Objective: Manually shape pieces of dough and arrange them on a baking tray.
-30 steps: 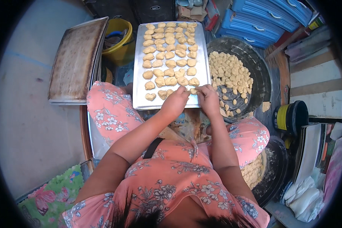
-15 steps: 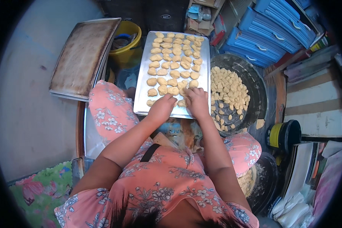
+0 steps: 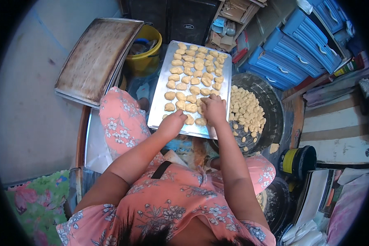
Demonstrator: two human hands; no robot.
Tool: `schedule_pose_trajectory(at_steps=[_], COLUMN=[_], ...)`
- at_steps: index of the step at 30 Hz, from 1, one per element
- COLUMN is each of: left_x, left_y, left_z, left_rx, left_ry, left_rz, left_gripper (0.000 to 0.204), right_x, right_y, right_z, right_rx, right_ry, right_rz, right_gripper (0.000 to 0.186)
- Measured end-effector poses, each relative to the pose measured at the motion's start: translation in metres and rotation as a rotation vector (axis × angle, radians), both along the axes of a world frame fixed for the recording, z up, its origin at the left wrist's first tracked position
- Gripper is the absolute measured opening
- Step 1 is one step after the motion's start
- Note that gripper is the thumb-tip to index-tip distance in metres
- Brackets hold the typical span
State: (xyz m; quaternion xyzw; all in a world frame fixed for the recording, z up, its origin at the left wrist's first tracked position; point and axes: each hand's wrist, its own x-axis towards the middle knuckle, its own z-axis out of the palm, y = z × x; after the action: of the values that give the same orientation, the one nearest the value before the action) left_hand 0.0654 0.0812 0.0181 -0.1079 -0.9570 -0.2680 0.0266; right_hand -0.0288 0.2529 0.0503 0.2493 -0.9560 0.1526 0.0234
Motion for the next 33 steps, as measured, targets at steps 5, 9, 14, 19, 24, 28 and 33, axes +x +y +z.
schedule_pose_trajectory(at_steps=[5, 9, 14, 19, 24, 28, 33], left_x=[0.001, 0.002, -0.005, -0.001, 0.001, 0.002, 0.003], left_y=[-0.001, -0.005, -0.018, -0.011, -0.012, -0.010, -0.009], left_z=[0.000, 0.012, 0.017, 0.033, 0.028, 0.029, 0.026], left_rx=[0.114, 0.115, 0.628, 1.594, 0.584, 0.391, 0.370], left_ry=[0.021, -0.035, -0.029, -0.457, -0.015, 0.062, 0.059], left_rz=[-0.006, 0.002, 0.201, 0.200, 0.014, -0.029, -0.055], left_gripper=[0.013, 0.015, 0.032, 0.054, 0.035, 0.023, 0.022], right_x=[-0.013, -0.005, 0.023, 0.057, 0.028, 0.017, 0.028], right_y=[-0.012, -0.013, -0.017, -0.014, 0.052, 0.081, 0.072], right_z=[-0.016, 0.008, 0.010, 0.018, 0.009, -0.003, -0.028], right_rx=[-0.028, -0.079, -0.610, -0.587, -0.636, -0.280, 0.030], right_ry=[0.049, 0.043, -0.225, -0.156, 0.142, 0.095, -0.080], right_rz=[-0.150, -0.134, 0.088, 0.260, -0.204, -0.202, -0.105], right_gripper=[0.019, 0.021, 0.033, 0.029, 0.028, 0.042, 0.037])
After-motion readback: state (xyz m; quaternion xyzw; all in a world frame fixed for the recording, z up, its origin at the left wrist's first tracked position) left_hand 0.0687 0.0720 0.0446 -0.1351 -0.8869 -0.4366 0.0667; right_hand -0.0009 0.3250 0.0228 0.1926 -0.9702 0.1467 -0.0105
